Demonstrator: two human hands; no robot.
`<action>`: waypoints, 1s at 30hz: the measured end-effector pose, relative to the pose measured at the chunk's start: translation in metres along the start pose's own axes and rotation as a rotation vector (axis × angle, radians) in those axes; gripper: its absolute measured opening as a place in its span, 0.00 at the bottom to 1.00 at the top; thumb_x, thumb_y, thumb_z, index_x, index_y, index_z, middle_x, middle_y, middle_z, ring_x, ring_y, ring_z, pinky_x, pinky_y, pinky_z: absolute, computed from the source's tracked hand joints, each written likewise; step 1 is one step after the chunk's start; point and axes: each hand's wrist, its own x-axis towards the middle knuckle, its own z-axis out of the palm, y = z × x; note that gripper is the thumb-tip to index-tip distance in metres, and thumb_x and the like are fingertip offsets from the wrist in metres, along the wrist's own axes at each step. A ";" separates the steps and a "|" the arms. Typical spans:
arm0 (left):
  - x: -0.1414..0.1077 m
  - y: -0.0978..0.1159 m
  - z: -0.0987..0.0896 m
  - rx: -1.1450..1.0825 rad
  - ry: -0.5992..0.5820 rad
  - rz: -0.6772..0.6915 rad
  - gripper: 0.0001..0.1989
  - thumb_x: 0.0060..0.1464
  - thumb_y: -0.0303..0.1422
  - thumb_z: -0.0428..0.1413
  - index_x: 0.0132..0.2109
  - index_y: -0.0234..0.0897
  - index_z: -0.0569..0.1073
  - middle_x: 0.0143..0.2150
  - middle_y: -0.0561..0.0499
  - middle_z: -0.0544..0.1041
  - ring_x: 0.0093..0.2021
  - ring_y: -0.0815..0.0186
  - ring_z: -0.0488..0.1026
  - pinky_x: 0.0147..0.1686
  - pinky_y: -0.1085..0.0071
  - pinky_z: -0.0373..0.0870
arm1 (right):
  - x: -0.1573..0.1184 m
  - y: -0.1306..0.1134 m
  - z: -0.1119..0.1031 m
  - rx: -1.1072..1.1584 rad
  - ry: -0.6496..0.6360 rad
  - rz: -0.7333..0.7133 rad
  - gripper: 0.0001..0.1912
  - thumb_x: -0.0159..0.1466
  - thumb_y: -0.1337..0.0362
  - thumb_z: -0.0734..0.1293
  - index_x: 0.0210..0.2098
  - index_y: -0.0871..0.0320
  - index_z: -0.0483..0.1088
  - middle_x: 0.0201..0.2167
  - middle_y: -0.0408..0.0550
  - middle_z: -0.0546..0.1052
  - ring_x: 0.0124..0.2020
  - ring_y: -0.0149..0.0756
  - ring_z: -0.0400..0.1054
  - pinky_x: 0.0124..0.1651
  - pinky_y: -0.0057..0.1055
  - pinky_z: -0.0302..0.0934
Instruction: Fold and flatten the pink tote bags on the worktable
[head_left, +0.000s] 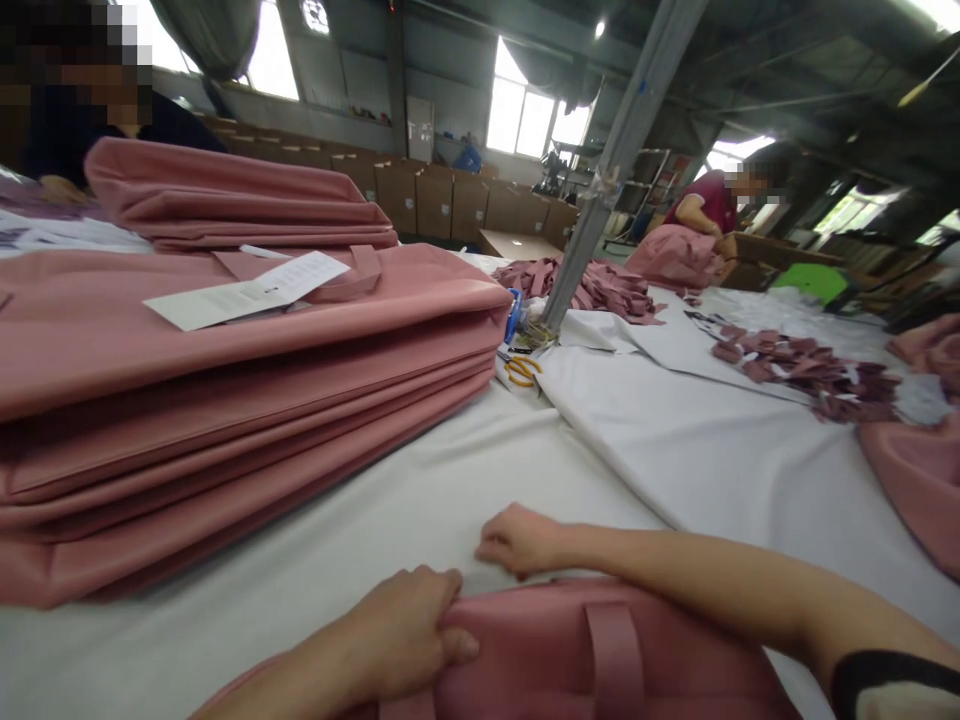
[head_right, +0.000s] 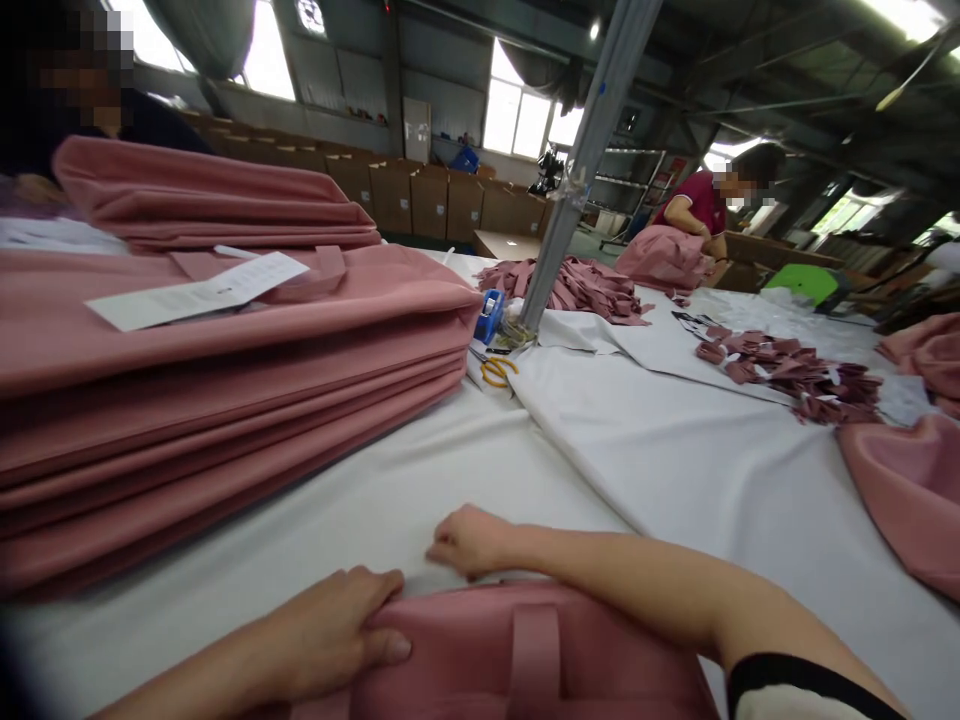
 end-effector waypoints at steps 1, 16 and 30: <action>0.007 -0.006 0.004 0.005 -0.010 -0.004 0.16 0.47 0.45 0.53 0.39 0.40 0.73 0.42 0.42 0.78 0.41 0.47 0.75 0.38 0.56 0.70 | -0.006 0.005 -0.009 -0.017 0.039 0.053 0.21 0.72 0.57 0.52 0.39 0.63 0.70 0.28 0.46 0.74 0.28 0.32 0.69 0.34 0.31 0.63; -0.013 -0.050 0.035 0.228 0.201 -0.189 0.28 0.63 0.51 0.32 0.43 0.40 0.69 0.34 0.42 0.79 0.37 0.47 0.76 0.37 0.53 0.68 | -0.113 0.071 0.041 -0.501 0.329 0.254 0.23 0.72 0.60 0.48 0.32 0.55 0.70 0.32 0.50 0.74 0.36 0.44 0.65 0.40 0.38 0.54; -0.020 -0.075 0.037 0.275 0.493 0.014 0.25 0.64 0.44 0.35 0.52 0.41 0.71 0.52 0.45 0.75 0.51 0.56 0.73 0.51 0.59 0.67 | -0.108 0.072 -0.003 -0.143 0.499 0.408 0.33 0.71 0.56 0.40 0.47 0.62 0.72 0.43 0.53 0.78 0.45 0.39 0.72 0.47 0.34 0.65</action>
